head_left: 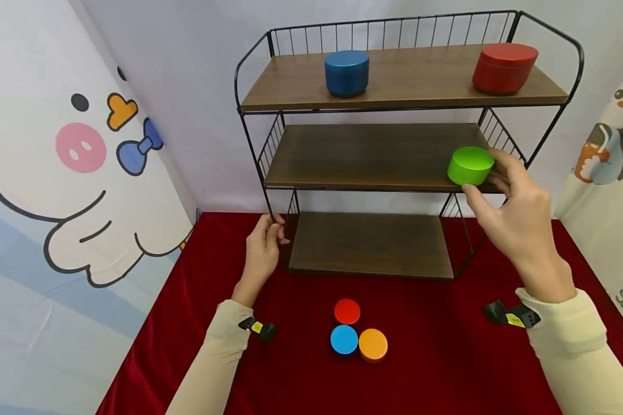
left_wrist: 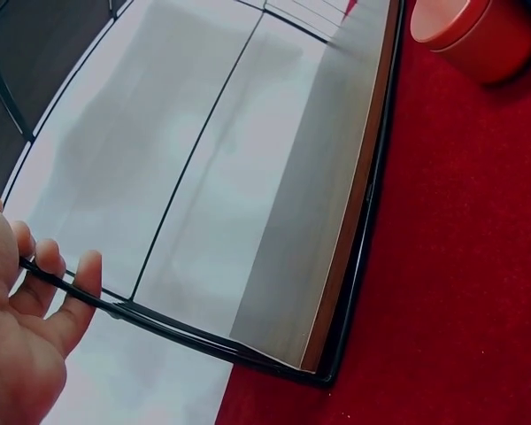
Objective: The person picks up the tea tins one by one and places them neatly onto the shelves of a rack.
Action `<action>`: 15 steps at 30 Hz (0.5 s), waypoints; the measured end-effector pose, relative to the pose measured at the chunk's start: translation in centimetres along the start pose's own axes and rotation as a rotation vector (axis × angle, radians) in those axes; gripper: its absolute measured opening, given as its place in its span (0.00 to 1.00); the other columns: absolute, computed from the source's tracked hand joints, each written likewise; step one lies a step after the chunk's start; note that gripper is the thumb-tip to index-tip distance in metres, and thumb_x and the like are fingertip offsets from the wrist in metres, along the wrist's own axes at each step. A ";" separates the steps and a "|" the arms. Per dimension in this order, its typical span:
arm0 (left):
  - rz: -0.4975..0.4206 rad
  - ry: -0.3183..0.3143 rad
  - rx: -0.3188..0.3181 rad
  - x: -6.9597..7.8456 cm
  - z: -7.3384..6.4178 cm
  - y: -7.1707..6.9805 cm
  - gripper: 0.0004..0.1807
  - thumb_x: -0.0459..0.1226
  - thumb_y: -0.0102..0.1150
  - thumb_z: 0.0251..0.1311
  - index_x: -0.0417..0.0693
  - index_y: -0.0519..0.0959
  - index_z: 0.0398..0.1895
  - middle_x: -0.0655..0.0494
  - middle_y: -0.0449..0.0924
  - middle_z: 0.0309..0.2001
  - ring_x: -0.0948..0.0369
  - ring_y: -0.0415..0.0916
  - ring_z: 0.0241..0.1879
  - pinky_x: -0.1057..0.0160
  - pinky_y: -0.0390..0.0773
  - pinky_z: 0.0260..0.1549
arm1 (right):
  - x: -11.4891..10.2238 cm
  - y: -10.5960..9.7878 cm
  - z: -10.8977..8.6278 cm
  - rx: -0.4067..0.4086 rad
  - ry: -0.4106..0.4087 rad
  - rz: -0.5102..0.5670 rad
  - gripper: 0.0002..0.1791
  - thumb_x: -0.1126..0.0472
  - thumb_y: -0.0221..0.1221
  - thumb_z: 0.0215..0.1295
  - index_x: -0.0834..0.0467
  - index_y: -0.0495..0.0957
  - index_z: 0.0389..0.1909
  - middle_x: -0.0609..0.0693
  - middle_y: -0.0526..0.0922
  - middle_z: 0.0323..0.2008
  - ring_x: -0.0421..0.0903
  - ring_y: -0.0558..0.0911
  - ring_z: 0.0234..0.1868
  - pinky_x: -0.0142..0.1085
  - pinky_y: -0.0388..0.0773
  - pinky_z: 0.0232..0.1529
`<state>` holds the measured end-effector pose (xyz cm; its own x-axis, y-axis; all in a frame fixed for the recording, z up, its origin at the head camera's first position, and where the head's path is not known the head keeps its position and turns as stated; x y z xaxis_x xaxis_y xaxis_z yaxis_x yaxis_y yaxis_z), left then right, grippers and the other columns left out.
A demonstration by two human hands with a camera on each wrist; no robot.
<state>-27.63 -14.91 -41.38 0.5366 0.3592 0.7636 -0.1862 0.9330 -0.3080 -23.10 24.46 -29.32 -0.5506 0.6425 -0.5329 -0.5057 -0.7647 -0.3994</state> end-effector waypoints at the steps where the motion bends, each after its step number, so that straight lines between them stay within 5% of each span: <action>1: 0.000 -0.005 -0.001 0.0 0.0 0.0 0.09 0.25 0.43 0.77 0.23 0.72 0.44 0.32 0.71 0.28 0.41 0.78 0.29 0.46 0.90 0.33 | 0.1 0.0 0.0 -0.003 0.010 -0.002 0.33 0.77 0.68 0.57 0.68 0.73 0.66 0.64 0.81 0.59 0.16 0.76 0.50 0.14 0.76 0.55; 7: -0.003 -0.025 -0.003 0.0 -0.3 -0.1 0.09 0.24 0.43 0.77 0.22 0.72 0.44 0.30 0.70 0.28 0.40 0.77 0.28 0.44 0.89 0.33 | 0.2 -0.1 -0.7 0.001 0.045 -0.013 0.31 0.79 0.62 0.61 0.69 0.72 0.67 0.64 0.80 0.62 0.17 0.74 0.57 0.17 0.75 0.61; 15: -0.002 0.015 0.002 0.0 0.2 0.1 0.08 0.24 0.44 0.76 0.24 0.72 0.43 0.33 0.71 0.27 0.41 0.77 0.27 0.47 0.90 0.30 | -0.9 -0.7 -3.6 0.141 -0.019 0.012 0.29 0.81 0.63 0.55 0.73 0.75 0.62 0.68 0.79 0.62 0.31 0.75 0.63 0.19 0.75 0.62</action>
<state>-27.79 -14.79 -41.36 0.5493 0.3572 0.7554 -0.1873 0.9337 -0.3053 -19.87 24.27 -31.26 -0.5691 0.6353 -0.5220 -0.5865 -0.7586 -0.2838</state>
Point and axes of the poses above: each hand's wrist, its own z-axis towards the middle knuckle, its own y-axis out of the palm, x = y × z, the point moved 4 cm from there along z, towards the middle knuckle
